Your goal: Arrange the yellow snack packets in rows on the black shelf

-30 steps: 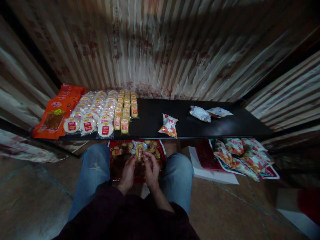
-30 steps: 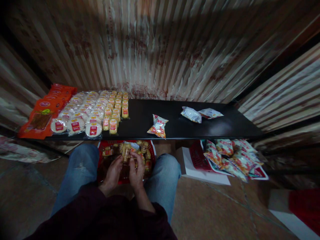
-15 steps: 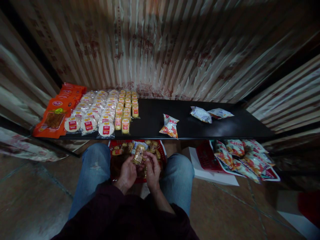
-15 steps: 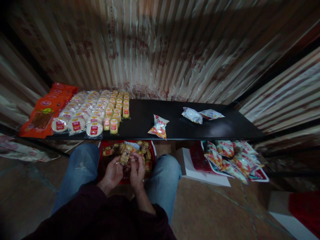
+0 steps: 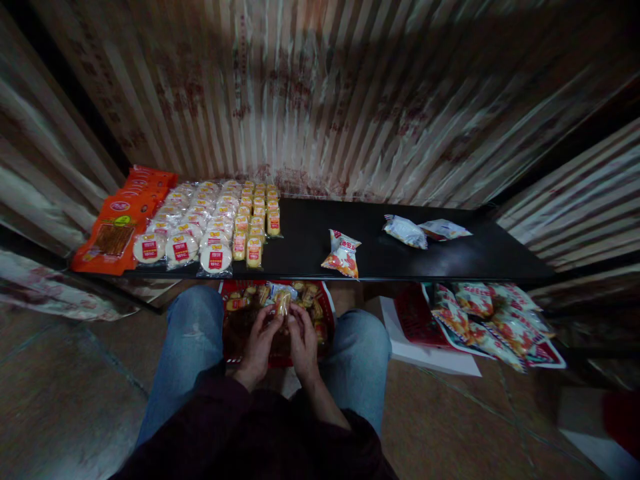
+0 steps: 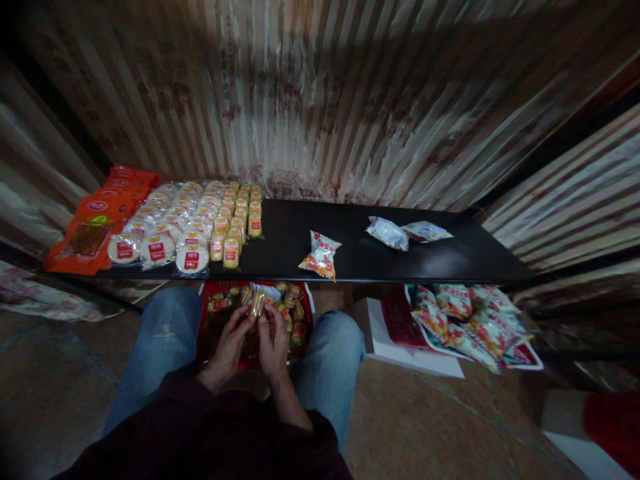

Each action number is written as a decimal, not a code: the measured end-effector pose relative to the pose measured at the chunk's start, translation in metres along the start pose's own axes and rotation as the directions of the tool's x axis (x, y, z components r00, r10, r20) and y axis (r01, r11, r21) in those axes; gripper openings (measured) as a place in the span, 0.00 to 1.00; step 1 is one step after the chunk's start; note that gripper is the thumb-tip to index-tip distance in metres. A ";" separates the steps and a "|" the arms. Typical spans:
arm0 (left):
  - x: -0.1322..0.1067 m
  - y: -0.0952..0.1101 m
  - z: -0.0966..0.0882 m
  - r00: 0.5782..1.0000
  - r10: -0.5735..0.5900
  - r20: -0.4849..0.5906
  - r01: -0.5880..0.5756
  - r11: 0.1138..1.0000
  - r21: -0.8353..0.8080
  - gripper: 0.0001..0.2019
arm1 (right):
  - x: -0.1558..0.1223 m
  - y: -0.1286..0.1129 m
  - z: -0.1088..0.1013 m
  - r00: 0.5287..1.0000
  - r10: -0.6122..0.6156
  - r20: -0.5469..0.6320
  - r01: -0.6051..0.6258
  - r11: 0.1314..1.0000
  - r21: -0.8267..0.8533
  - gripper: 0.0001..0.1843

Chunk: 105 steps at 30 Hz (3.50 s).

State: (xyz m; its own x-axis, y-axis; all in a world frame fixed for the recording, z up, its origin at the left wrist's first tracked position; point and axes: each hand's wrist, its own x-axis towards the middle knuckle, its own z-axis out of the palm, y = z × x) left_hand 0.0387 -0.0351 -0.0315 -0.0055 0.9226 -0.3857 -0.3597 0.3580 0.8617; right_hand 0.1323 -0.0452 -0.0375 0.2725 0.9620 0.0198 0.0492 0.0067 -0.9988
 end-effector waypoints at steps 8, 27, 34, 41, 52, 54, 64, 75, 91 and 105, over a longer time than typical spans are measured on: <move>-0.005 -0.002 0.000 0.887 0.462 -0.005 -0.348 0.676 0.650 0.19 | -0.001 0.011 0.002 0.999 0.040 0.030 -0.041 0.999 0.036 0.23; 0.002 -0.002 0.003 0.812 0.580 0.067 -0.479 0.597 0.643 0.14 | 0.016 -0.002 0.002 0.999 0.024 -0.021 -0.027 0.993 -0.117 0.28; 0.010 0.004 0.008 0.807 0.589 0.052 -0.487 0.612 0.624 0.13 | 0.024 -0.003 0.003 0.999 -0.016 -0.037 0.010 0.990 -0.138 0.25; 0.014 0.012 0.007 0.806 0.589 0.054 -0.481 0.599 0.640 0.15 | 0.027 -0.010 0.009 1.000 -0.005 0.020 0.005 1.000 -0.015 0.26; 0.024 0.026 0.012 0.794 0.606 0.036 -0.484 0.596 0.641 0.15 | 0.046 -0.024 0.014 1.000 -0.028 0.014 0.028 1.000 -0.002 0.26; 0.026 0.026 0.013 0.803 0.595 0.027 -0.483 0.624 0.614 0.15 | 0.047 -0.028 0.015 1.000 -0.024 0.008 0.024 1.000 -0.011 0.25; 0.036 0.040 0.022 0.787 0.617 0.001 -0.500 0.637 0.587 0.10 | 0.063 -0.035 0.018 0.999 -0.030 -0.043 0.027 0.998 -0.054 0.25; 0.048 0.057 0.036 0.773 0.635 0.012 -0.502 0.600 0.623 0.17 | 0.095 -0.046 0.024 0.998 -0.065 -0.027 0.061 0.992 -0.109 0.23; 0.081 0.067 0.044 0.817 0.575 0.049 -0.477 0.625 0.619 0.20 | 0.147 -0.032 0.035 0.990 -0.140 0.033 0.144 0.961 -0.235 0.21; 0.102 0.072 0.055 0.827 0.561 0.037 -0.465 0.645 0.607 0.22 | 0.173 -0.034 0.042 0.973 -0.232 0.013 0.224 0.924 -0.309 0.21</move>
State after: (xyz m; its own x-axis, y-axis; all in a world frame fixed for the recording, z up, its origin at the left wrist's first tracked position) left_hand 0.0635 0.0926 0.0092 -0.1723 0.9691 0.1768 0.3366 -0.1108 0.9351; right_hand 0.1375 0.1325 -0.0016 0.2411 0.9377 0.2502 0.4039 0.1375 -0.9044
